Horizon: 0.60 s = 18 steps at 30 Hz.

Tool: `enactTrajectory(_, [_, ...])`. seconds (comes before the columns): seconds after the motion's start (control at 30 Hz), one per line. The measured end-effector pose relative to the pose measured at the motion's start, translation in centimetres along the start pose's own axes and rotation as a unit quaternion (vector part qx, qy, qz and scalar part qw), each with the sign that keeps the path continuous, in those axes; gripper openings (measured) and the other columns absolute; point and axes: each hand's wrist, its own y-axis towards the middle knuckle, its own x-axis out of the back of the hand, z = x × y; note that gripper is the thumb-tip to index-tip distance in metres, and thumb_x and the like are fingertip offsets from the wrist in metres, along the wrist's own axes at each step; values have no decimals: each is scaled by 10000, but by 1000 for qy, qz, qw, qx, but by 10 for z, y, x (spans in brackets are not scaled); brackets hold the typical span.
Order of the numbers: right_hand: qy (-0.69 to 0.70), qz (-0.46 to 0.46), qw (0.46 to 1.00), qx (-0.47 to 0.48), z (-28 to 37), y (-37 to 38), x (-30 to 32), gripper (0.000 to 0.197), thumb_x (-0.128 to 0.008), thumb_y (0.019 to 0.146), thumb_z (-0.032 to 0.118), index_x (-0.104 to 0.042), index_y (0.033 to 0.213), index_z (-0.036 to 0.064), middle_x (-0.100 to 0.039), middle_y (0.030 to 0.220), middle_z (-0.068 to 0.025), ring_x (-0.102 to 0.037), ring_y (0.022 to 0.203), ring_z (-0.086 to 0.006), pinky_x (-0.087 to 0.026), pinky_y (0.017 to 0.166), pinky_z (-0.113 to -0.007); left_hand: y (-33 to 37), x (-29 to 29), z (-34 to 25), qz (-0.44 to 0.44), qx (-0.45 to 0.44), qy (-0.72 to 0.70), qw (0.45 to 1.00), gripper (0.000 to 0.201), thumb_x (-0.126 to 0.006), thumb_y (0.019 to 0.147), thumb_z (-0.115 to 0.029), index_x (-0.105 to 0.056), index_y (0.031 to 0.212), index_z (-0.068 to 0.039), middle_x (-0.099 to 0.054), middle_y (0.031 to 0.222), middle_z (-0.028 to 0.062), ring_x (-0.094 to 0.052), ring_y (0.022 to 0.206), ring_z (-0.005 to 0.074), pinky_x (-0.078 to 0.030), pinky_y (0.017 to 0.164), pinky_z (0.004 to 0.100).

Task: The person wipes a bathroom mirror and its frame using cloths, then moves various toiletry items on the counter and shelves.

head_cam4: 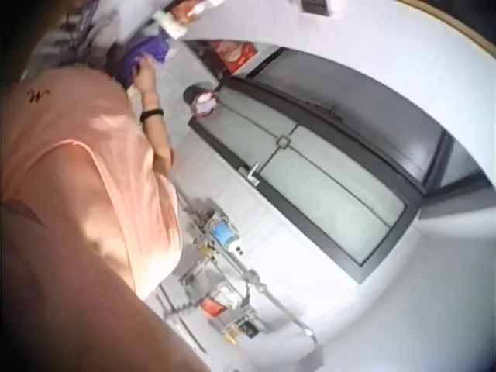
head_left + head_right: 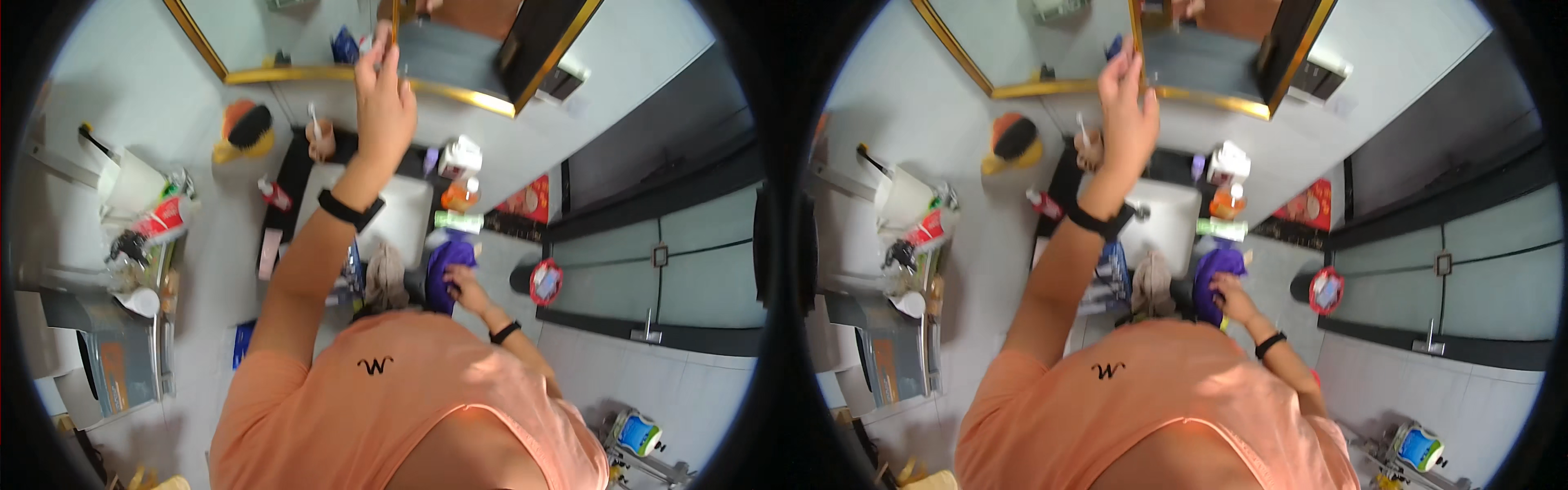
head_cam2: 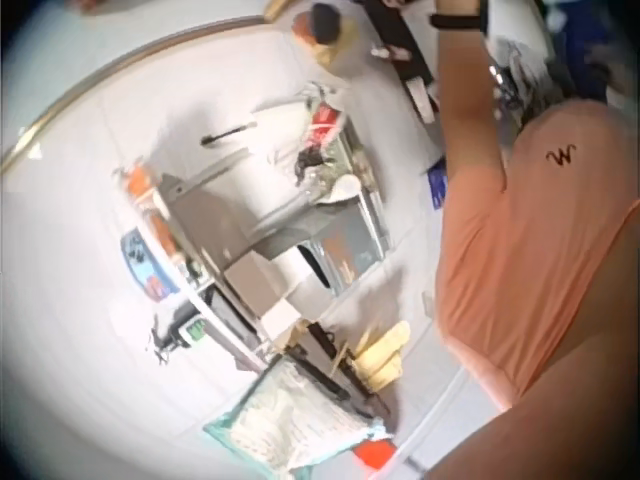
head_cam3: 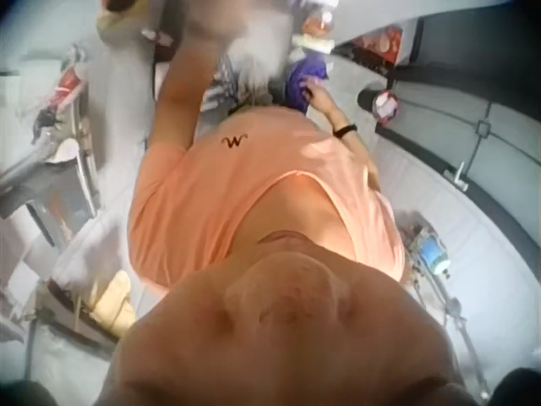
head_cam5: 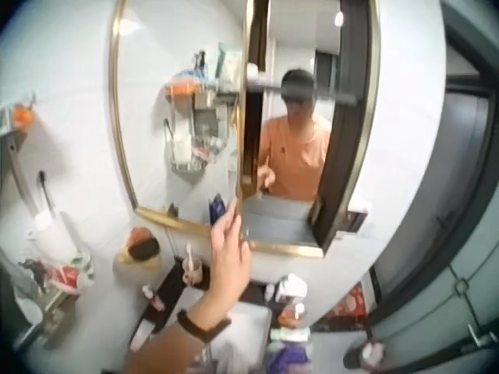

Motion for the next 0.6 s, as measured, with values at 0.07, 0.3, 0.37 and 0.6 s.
enactTrajectory(0.07, [7,2,1000,-18,3,4,5,339,-713,799,26,-634,1126,68,-583,1341,-182,-515,1261,-404,-408,1082,-478,-6,12,-8,11,-3,9,1000,430,-589,898,27,-574,1328,16,-512,1361,228,-525,1260,377,-438,1065,406])
enactTrajectory(0.3, [-9,-8,997,-77,47,26,31,268,-692,822,36,-660,1086,70,-662,1188,-120,-566,1190,-352,-421,1056,-473,-18,77,-26,58,75,-19,995,402,-570,889,27,-582,1290,7,-584,1292,211,-564,1208,351,-428,1069,385])
enactTrajectory(0.37, [-136,-51,987,-62,69,33,31,244,-697,819,48,-666,1060,67,-668,1131,-91,-590,1125,-330,-439,1005,-483,-27,103,-21,47,66,-112,990,335,-569,935,-7,-605,1268,-18,-589,1333,149,-568,1220,300,-423,1075,374])
enactTrajectory(0.6, [78,-27,997,-11,119,91,-3,202,-667,848,30,-650,1050,31,-643,1039,-153,-620,1030,-356,-502,901,-418,-102,222,-66,-26,445,-111,888,275,-543,1002,-42,-621,1255,32,-699,1105,84,-649,1017,136,-500,934,278])
